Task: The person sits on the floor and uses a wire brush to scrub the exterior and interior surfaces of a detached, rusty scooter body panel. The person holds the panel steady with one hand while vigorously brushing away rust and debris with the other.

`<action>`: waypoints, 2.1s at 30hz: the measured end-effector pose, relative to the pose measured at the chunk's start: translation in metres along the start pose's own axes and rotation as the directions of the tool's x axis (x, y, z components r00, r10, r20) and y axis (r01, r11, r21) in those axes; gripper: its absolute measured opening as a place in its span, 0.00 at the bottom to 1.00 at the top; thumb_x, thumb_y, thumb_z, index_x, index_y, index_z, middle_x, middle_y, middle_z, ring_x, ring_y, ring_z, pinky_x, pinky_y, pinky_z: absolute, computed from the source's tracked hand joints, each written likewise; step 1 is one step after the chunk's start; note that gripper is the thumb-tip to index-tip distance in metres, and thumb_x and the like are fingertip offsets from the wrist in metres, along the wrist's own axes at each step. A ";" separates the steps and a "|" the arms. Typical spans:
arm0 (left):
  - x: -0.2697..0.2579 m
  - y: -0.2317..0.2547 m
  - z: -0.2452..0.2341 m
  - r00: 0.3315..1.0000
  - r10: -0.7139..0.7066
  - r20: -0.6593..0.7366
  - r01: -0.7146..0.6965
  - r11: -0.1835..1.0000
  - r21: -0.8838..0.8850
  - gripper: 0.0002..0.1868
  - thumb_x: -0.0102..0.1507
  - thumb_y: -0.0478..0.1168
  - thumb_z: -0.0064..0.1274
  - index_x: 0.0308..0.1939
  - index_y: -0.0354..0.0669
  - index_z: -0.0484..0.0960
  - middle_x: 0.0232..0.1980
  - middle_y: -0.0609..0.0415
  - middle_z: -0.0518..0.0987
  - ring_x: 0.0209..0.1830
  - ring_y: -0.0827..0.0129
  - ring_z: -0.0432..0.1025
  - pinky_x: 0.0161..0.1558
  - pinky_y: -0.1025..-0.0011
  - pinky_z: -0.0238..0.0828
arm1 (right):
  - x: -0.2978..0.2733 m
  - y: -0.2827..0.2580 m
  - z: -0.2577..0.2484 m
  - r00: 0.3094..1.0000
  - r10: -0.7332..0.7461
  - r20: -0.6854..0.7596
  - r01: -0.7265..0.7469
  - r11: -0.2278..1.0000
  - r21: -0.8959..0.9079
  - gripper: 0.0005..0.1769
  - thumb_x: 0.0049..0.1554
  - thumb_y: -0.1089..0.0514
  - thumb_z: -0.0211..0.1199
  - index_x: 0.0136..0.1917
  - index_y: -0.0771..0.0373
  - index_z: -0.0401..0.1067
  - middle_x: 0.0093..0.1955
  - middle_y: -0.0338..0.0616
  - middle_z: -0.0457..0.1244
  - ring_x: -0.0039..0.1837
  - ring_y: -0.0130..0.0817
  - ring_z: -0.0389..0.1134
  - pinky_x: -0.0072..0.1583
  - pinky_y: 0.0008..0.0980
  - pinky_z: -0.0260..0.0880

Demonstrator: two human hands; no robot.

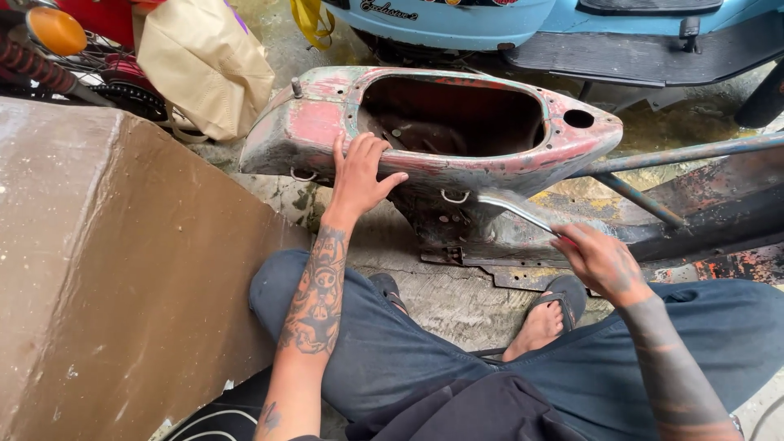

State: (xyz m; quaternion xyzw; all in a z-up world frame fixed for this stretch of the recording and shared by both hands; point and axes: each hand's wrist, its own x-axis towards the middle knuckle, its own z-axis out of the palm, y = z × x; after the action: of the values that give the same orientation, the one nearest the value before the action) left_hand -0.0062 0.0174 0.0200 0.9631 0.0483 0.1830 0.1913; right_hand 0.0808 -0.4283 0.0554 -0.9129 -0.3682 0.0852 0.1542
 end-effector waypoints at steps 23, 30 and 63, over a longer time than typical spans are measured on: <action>-0.001 -0.018 0.028 0.977 0.051 -0.207 -0.068 0.995 -0.073 0.19 0.69 0.57 0.51 0.53 0.48 0.78 0.51 0.54 0.77 0.67 0.61 0.67 0.76 0.45 0.34 | -0.012 0.016 -0.013 0.966 -0.083 -0.245 0.040 0.984 -0.176 0.15 0.62 0.51 0.63 0.63 0.41 0.76 0.47 0.37 0.69 0.48 0.49 0.73 0.46 0.48 0.74; -0.004 -0.010 0.014 0.986 0.046 -0.163 -0.064 0.993 -0.104 0.16 0.73 0.52 0.43 0.56 0.48 0.78 0.53 0.54 0.78 0.67 0.62 0.67 0.76 0.46 0.34 | 0.081 -0.101 0.027 0.950 -0.302 -0.078 0.305 0.951 0.043 0.12 0.65 0.45 0.55 0.60 0.43 0.72 0.43 0.42 0.65 0.44 0.57 0.71 0.45 0.57 0.73; -0.005 -0.001 -0.006 0.994 -0.020 -0.104 -0.011 0.957 -0.288 0.27 0.78 0.57 0.23 0.57 0.50 0.79 0.57 0.52 0.78 0.70 0.63 0.65 0.77 0.50 0.30 | 0.004 0.029 -0.015 0.991 -0.040 -0.127 0.037 0.999 -0.023 0.15 0.65 0.45 0.59 0.63 0.43 0.76 0.50 0.44 0.71 0.52 0.56 0.72 0.51 0.54 0.74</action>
State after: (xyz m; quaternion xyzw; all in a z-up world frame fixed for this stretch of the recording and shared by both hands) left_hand -0.0126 0.0193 0.0231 0.9137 0.0334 0.2384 0.3273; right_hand 0.1063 -0.4482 0.0594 -0.9108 -0.3760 0.0200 0.1695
